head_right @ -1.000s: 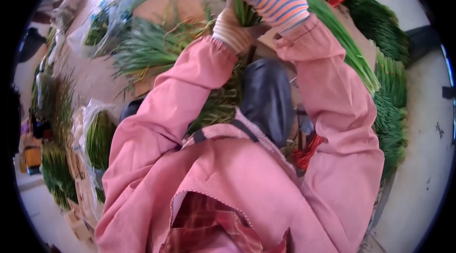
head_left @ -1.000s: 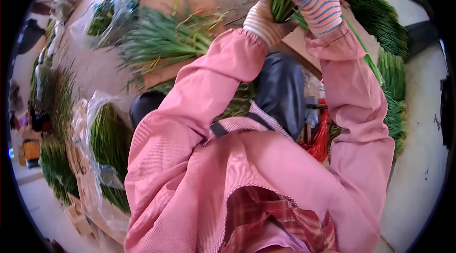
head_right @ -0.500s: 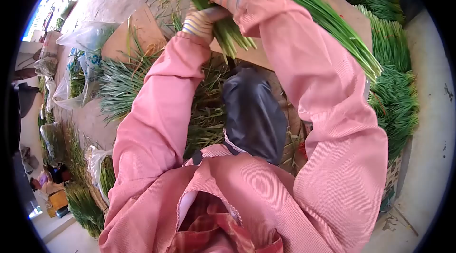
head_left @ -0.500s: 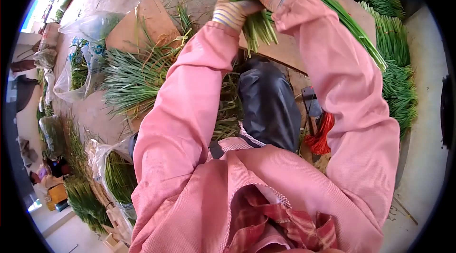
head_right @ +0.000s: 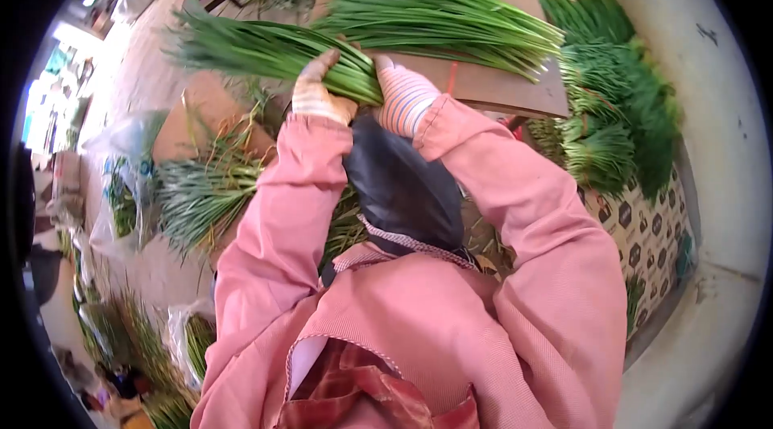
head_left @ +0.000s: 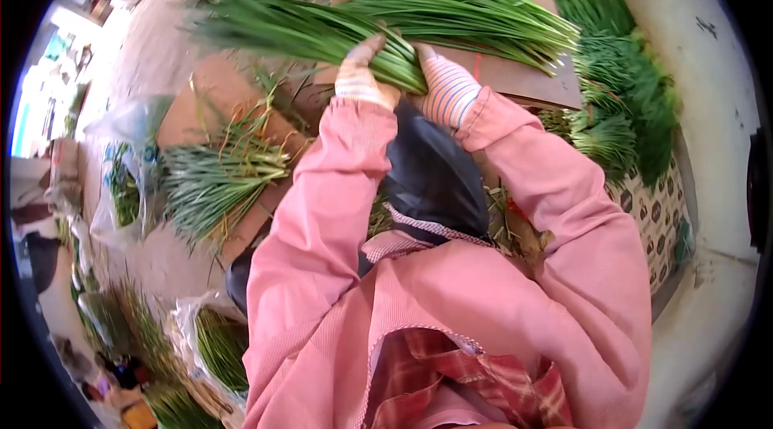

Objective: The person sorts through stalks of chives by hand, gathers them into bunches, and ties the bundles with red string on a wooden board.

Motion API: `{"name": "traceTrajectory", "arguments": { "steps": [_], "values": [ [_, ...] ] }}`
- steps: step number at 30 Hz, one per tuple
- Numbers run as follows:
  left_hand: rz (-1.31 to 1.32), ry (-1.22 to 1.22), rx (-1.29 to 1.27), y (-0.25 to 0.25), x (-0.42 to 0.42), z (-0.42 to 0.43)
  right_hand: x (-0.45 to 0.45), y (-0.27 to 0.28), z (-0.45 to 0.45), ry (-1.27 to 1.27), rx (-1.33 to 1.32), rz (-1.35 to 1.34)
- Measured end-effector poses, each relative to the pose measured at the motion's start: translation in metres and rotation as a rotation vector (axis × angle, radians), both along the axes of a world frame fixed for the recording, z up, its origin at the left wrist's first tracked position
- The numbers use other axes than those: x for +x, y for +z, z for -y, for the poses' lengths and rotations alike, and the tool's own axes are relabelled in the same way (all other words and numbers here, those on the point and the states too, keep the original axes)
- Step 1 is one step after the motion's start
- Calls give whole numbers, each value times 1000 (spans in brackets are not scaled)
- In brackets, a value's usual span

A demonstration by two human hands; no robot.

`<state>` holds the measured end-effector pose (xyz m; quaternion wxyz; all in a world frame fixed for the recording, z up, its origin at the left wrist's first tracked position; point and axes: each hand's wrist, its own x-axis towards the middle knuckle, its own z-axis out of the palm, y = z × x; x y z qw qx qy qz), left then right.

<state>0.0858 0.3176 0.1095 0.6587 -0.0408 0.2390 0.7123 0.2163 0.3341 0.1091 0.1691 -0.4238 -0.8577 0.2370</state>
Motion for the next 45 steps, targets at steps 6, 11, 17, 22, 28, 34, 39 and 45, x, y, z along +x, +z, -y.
{"name": "traceTrajectory", "arguments": {
  "steps": [6,11,17,22,28,34,39,45],
  "values": [
    [-40,-36,143,-12,43,22,57,-25,6,-3,-203,-202],
    [36,49,26,-14,28,17,117,11,37,104,3,250],
    [-67,88,-261,-26,23,-16,181,2,3,132,109,318],
    [-400,267,-97,18,-10,-98,190,28,-94,76,431,330],
    [-953,244,-867,32,-175,-196,203,46,-171,44,335,625],
    [-2128,309,179,66,26,-162,215,-31,-181,-6,306,457],
    [-2599,-432,321,32,152,-205,204,11,-163,-16,202,560],
    [-2721,-694,-97,12,180,-220,211,-4,-174,33,164,499]
  ]
}}
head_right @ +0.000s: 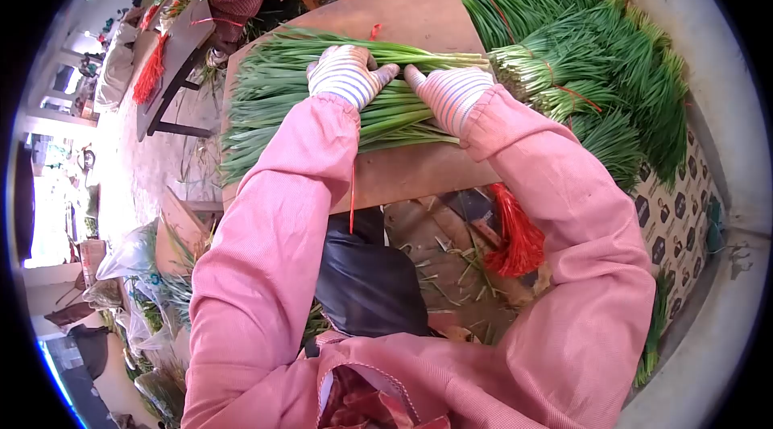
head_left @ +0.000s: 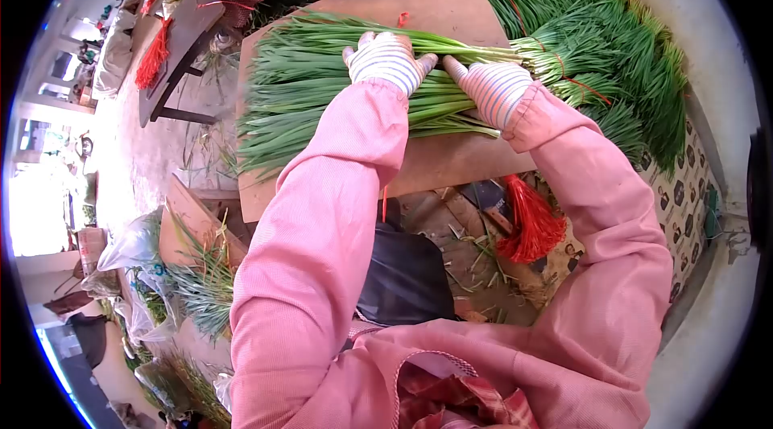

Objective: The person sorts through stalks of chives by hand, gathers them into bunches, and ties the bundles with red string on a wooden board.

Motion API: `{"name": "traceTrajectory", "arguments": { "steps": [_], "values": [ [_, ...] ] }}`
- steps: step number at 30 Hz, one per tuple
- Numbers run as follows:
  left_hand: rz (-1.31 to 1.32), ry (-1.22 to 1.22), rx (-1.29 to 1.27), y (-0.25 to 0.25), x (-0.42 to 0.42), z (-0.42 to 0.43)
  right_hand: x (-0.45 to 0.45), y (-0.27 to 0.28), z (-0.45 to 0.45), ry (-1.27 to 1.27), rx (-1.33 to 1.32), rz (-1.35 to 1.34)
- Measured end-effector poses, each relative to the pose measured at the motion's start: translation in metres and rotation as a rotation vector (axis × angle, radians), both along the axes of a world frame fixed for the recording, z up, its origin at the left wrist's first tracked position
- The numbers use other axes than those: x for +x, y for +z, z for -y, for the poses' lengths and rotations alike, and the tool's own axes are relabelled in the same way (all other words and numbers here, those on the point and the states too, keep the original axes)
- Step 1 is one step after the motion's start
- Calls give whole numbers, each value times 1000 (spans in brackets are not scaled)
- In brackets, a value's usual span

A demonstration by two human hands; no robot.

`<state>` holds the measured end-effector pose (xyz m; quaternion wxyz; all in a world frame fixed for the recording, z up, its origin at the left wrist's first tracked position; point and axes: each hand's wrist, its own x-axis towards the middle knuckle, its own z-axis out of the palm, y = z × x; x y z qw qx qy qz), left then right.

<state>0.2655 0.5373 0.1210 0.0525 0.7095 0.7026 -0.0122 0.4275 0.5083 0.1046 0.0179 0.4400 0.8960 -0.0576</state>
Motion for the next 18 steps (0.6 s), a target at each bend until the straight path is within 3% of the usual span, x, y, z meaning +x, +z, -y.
{"name": "traceTrajectory", "arguments": {
  "steps": [5,9,13,14,15,17,18],
  "values": [
    [-82,14,-133,7,15,-9,-5,6,-1,-60,-100,130],
    [19,27,30,1,-16,-12,-1,-4,-7,-71,-101,23],
    [101,229,417,14,-146,-25,-1,0,-1,-47,-73,-3],
    [-58,322,444,28,-184,-23,3,-15,-10,-40,-71,-2],
    [-6,363,355,50,-213,-6,10,-42,-28,-45,-142,-187],
    [-1,670,372,72,-284,10,-3,13,-6,-61,-135,-85],
    [-2,584,441,64,-351,10,-3,29,-6,-22,-94,-117]
  ]
}}
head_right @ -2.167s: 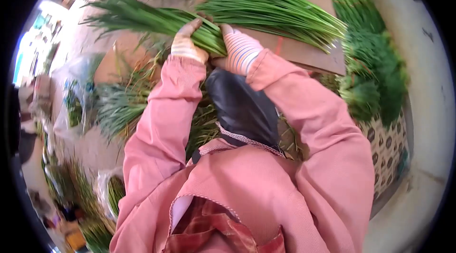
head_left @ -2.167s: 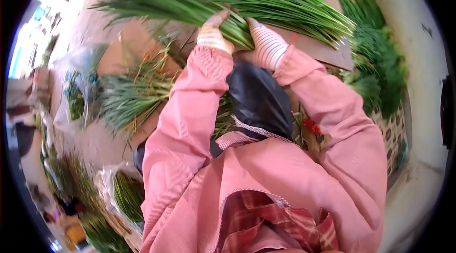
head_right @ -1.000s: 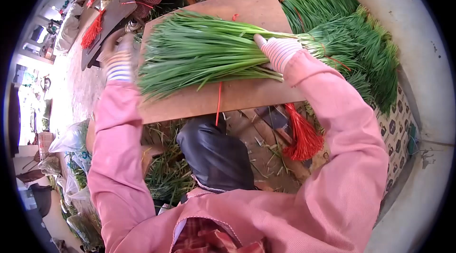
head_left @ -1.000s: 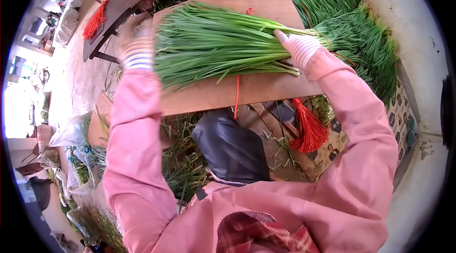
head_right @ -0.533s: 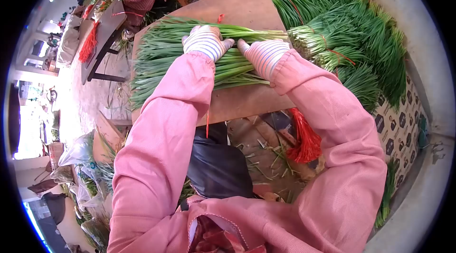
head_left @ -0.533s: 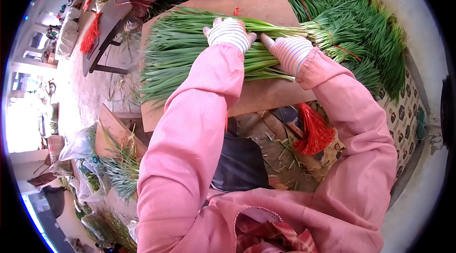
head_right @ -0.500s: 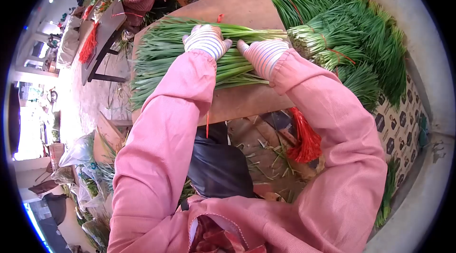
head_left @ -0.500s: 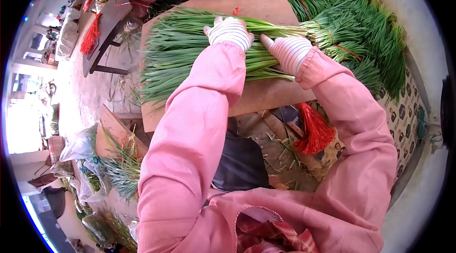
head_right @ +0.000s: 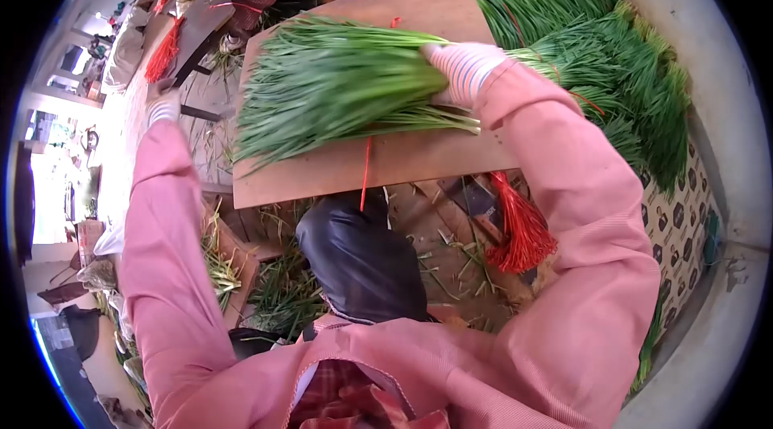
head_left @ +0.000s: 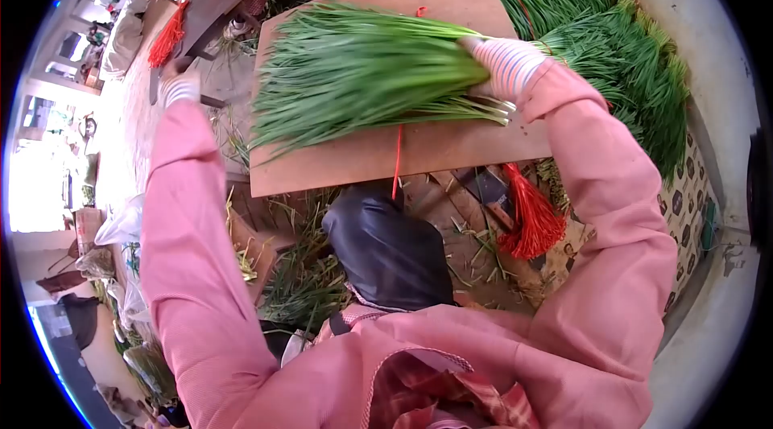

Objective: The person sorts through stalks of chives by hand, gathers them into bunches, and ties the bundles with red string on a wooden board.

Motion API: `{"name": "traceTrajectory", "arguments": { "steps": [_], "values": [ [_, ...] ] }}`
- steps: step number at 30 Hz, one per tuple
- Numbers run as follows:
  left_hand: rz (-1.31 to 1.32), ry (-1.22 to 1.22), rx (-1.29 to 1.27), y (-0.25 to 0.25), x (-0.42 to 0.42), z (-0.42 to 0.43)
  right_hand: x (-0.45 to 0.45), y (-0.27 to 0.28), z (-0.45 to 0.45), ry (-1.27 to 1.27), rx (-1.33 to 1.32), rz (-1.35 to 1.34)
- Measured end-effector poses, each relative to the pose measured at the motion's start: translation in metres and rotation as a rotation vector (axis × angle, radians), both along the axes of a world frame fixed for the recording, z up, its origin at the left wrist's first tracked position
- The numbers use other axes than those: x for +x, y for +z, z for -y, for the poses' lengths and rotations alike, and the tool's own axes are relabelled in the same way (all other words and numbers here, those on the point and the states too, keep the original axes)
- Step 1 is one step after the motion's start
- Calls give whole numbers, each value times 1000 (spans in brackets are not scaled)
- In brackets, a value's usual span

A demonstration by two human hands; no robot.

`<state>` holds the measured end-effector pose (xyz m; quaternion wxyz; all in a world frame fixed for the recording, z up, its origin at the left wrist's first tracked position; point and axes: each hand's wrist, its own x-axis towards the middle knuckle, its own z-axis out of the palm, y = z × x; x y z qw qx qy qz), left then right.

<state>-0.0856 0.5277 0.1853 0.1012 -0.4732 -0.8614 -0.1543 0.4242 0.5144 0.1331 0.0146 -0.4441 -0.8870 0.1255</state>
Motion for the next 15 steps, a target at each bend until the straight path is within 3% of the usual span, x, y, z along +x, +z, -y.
{"name": "traceTrajectory", "arguments": {
  "steps": [2,4,7,8,9,11,13,15],
  "values": [
    [-41,-70,54,-34,-54,3,-4,16,-6,21,55,-61],
    [96,-421,284,-47,-50,6,-8,30,-7,-29,75,36],
    [795,-752,266,-29,132,34,1,11,-14,-32,112,84],
    [325,-1040,153,-27,215,37,-2,4,-9,-79,39,142],
    [339,-1120,65,-41,247,28,-3,1,-4,-101,62,130],
    [-177,-1175,-79,-42,311,32,3,-17,-6,-62,98,29],
    [-301,-1126,-214,-58,342,23,8,-22,-5,-66,69,25],
    [-321,-991,-391,-65,349,13,16,-24,1,23,217,-32]
  ]
}}
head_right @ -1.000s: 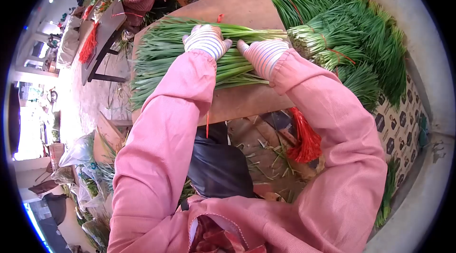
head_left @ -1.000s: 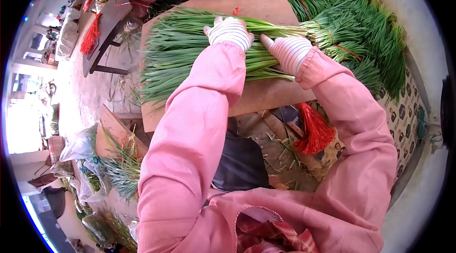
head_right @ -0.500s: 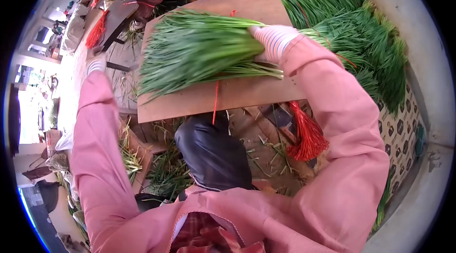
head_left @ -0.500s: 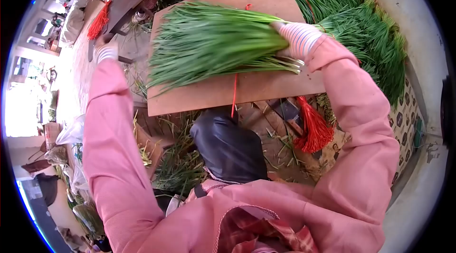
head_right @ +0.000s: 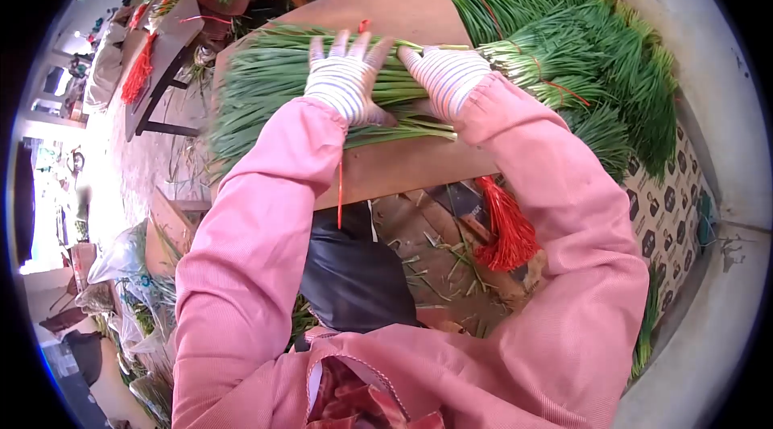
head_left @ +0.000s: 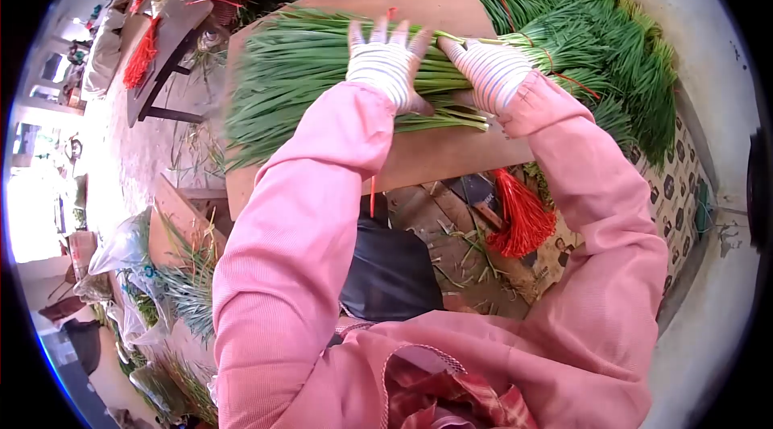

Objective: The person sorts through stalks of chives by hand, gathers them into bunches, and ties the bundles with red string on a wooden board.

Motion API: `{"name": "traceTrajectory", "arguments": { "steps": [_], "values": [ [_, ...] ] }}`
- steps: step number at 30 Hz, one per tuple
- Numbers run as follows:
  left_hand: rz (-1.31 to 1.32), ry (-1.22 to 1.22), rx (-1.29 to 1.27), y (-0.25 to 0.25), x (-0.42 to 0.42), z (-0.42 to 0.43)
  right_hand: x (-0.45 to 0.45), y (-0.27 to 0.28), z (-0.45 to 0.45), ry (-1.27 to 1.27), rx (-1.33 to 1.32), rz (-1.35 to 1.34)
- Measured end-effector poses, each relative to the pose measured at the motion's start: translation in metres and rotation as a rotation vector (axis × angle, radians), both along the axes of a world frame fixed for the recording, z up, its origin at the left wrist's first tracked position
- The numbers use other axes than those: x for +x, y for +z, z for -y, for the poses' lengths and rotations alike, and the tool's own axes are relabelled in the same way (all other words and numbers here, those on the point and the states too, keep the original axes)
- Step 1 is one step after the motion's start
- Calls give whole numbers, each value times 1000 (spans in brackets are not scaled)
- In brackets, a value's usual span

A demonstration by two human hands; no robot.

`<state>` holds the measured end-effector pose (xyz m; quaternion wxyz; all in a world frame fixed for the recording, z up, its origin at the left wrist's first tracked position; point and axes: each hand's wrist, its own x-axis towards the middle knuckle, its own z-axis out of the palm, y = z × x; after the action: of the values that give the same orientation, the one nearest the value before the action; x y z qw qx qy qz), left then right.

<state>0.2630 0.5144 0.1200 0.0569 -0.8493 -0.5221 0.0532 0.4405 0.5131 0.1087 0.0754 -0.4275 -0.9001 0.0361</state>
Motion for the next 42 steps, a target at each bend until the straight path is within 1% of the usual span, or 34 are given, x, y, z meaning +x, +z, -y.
{"name": "traceTrajectory", "arguments": {
  "steps": [1,2,4,5,7,8,10,12,13,15,17,19,21,23,24,25,26,28,29,31,32,33,34,36,37,38,39,40,41,42],
  "values": [
    [2,28,10,-2,-1,-1,-5,19,7,-120,-138,113],
    [-1,54,18,-3,-4,0,7,15,9,-132,-147,107],
    [-6,42,-2,-1,-12,0,40,4,14,-103,191,-448],
    [29,43,-3,-4,-14,1,46,-25,7,-89,-27,-1110],
    [54,39,2,-7,-12,0,77,-89,-37,-259,-471,-1680],
    [43,42,0,-7,-11,0,79,-91,-32,-308,-492,-1759],
    [-4,69,-43,-5,-9,1,61,-89,-28,-355,-460,-1780],
    [52,57,2,-6,-11,2,40,-86,-24,-256,-499,-1854],
    [55,54,12,-6,-12,3,12,-49,1,-308,-580,-1788],
    [48,70,6,-6,-13,3,22,-129,-51,-76,-547,-1695],
    [71,74,21,-9,-16,5,22,-126,-47,-14,-550,-1672],
    [87,78,16,-10,-18,5,29,-111,-45,-20,-440,-1786],
    [104,76,18,-9,-19,6,31,-97,-31,-110,-548,-1831],
    [128,83,-4,-10,-19,6,26,-113,-34,-185,-567,-1681],
    [145,84,-28,-11,-19,5,18,-124,-33,-200,-565,-1563],
    [186,72,-40,-16,-20,4,20,-132,-40,-227,-489,-1525],
    [230,58,11,-21,-23,5,19,-140,-48,-249,-536,-1478],
    [240,50,23,-19,-21,9,16,-105,-27,-205,-563,-1696],
    [245,53,24,-20,-22,9,28,-108,-35,-239,-535,-1699],
    [285,42,59,-26,-24,10,17,-99,-26,-274,-596,-1774],
    [292,50,56,-29,-24,11,9,-101,-28,-342,-503,-1655],
    [291,67,56,-31,-22,10,4,-100,-29,-151,-736,-1637],
    [289,90,49,-33,-22,12,4,-98,-27,-152,-750,-1630],
    [270,98,57,-34,-21,13,11,-88,-23,-217,-741,-1608],
    [275,102,59,-34,-21,13,22,-96,-33,-245,-809,-1668],
    [280,108,60,-35,-22,13,30,-100,-58,-302,-714,-1667],
    [263,122,29,-32,-20,14,37,-83,-61,-251,-691,-1507],
    [268,120,44,-35,-21,14,40,-51,-63,-203,-670,-1347],
    [282,115,52,-38,-21,12,31,-17,-62,-233,-668,-1048],
    [296,115,61,-40,-22,12,14,3,-61,-250,-655,-747]
  ]
}}
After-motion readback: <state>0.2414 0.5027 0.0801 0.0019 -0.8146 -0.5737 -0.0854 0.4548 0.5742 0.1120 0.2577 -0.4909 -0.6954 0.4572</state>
